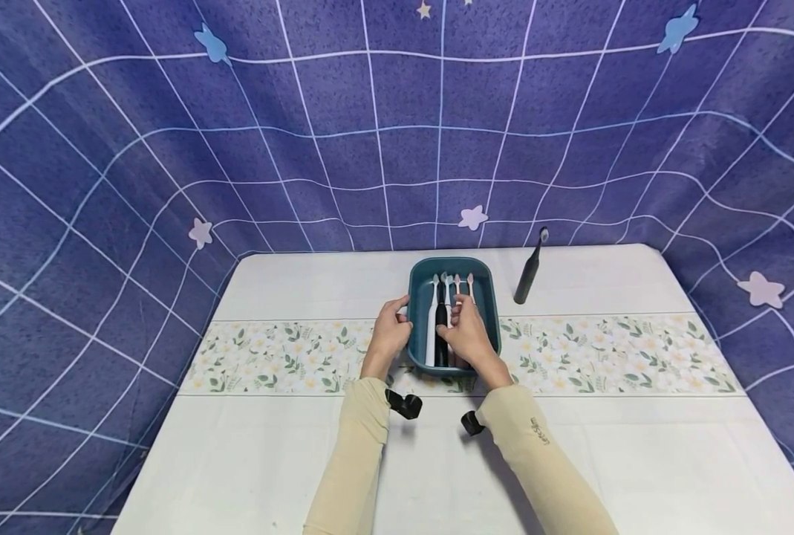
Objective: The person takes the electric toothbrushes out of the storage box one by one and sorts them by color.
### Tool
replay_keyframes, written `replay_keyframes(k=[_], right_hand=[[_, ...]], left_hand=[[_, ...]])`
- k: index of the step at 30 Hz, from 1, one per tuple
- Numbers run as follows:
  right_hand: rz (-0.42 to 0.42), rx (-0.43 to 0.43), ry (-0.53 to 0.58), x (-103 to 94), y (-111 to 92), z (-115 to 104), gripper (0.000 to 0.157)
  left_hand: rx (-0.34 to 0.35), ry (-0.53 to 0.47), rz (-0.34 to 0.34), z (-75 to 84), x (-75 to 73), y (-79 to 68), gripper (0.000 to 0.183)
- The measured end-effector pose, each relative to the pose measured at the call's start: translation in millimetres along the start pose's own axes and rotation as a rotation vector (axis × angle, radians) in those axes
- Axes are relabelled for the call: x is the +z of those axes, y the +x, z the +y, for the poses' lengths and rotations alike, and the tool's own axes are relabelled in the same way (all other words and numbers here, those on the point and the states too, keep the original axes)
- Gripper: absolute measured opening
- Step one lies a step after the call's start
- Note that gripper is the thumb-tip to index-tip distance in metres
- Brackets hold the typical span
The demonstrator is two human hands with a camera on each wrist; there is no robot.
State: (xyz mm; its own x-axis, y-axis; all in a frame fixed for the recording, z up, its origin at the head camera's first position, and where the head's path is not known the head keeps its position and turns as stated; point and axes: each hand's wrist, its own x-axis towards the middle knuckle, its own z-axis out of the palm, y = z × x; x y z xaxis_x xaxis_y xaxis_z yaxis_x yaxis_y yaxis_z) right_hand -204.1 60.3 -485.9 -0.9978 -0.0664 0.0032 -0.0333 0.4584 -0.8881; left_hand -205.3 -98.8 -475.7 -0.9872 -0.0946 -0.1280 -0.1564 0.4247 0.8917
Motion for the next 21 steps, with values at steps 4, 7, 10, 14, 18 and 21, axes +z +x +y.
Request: replay_keyframes(k=[4,7,10,14,18,21], right_hand=[[-0.018,0.005,-0.045,0.3,1.1,-2.4,0.069],[-0.029,0.005,-0.064,0.4,1.5,-4.2,0.069],[-0.037,0.014,-0.078,0.1,1.5,-6.3,0.069],[-0.048,0.041,-0.124,-0.1,3.1,-8.4,0.066],[-0.057,0.063,-0.187,0.6,5.3,-9.8,0.062],[-0.058,0.067,-0.216,1.2,6.5,-10.6,0.061]], left_hand=[[0.004,-0.004,0.004,-0.2,0.1,0.5,0.059],[0.011,-0.006,0.003,-0.7,0.2,1.1,0.059],[0.024,-0.004,0.001,-1.3,0.0,1.4,0.059],[0.036,0.001,-0.002,-1.3,-0.9,0.9,0.058],[0.042,-0.003,-0.01,-0.5,-1.7,-0.3,0.058],[0.044,-0.011,-0.015,-0.6,-1.8,-0.8,0.058]])
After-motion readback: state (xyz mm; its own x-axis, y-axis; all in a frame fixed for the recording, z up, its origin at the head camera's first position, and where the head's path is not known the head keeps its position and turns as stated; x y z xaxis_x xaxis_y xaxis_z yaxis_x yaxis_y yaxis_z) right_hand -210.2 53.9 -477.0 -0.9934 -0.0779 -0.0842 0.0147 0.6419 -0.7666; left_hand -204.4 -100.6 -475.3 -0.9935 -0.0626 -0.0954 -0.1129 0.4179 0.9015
